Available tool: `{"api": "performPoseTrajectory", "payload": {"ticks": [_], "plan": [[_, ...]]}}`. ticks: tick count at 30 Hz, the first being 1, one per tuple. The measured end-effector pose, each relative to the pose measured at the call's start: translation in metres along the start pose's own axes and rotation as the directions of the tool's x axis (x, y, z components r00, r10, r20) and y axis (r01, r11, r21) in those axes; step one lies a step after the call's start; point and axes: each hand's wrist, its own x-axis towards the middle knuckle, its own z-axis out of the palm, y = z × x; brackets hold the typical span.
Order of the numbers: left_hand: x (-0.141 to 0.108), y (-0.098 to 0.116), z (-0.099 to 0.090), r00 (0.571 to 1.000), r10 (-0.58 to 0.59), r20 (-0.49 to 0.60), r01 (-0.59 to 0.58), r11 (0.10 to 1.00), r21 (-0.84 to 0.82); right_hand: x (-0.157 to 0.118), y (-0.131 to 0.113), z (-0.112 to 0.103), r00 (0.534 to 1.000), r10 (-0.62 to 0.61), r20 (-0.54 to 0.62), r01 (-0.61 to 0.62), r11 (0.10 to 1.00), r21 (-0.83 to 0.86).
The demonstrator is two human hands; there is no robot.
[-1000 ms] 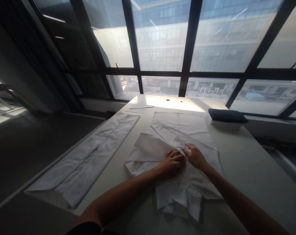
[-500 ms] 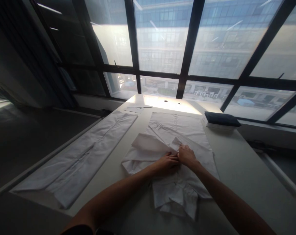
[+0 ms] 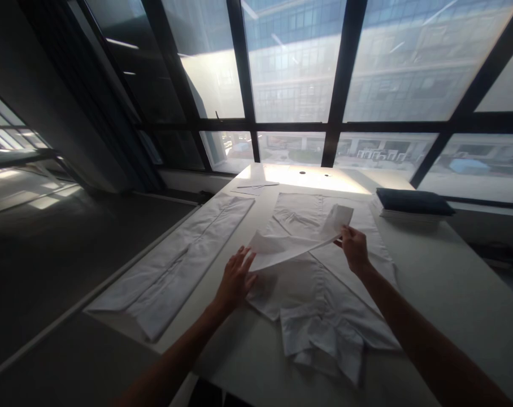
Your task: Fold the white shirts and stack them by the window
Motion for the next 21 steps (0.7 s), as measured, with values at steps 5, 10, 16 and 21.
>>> {"api": "performPoseTrajectory", "payload": {"ticks": [5, 10, 16, 21], "plan": [[-0.031, -0.018, 0.010, 0.957, -0.265, -0.119, 0.248, 0.959, -0.141, 0.012, -0.034, 0.009, 0.994, 0.111, -0.018, -0.083, 0.828, 0.555], [-0.034, 0.004, 0.009, 0.992, -0.107, -0.072, 0.079, 0.945, -0.316, 0.027, -0.053, 0.005, 0.990, 0.143, -0.017, -0.092, 0.716, 0.692], [-0.031, 0.027, -0.008, 0.955, 0.238, 0.178, -0.161, 0.917, -0.365, 0.047, -0.048, -0.007, 0.975, 0.139, -0.172, 0.013, 0.742, 0.670], [0.015, 0.000, -0.006, 0.996, 0.067, 0.057, -0.037, 0.906, -0.423, 0.062, -0.034, -0.014, 0.955, 0.155, -0.251, 0.027, 0.802, 0.596]]}}
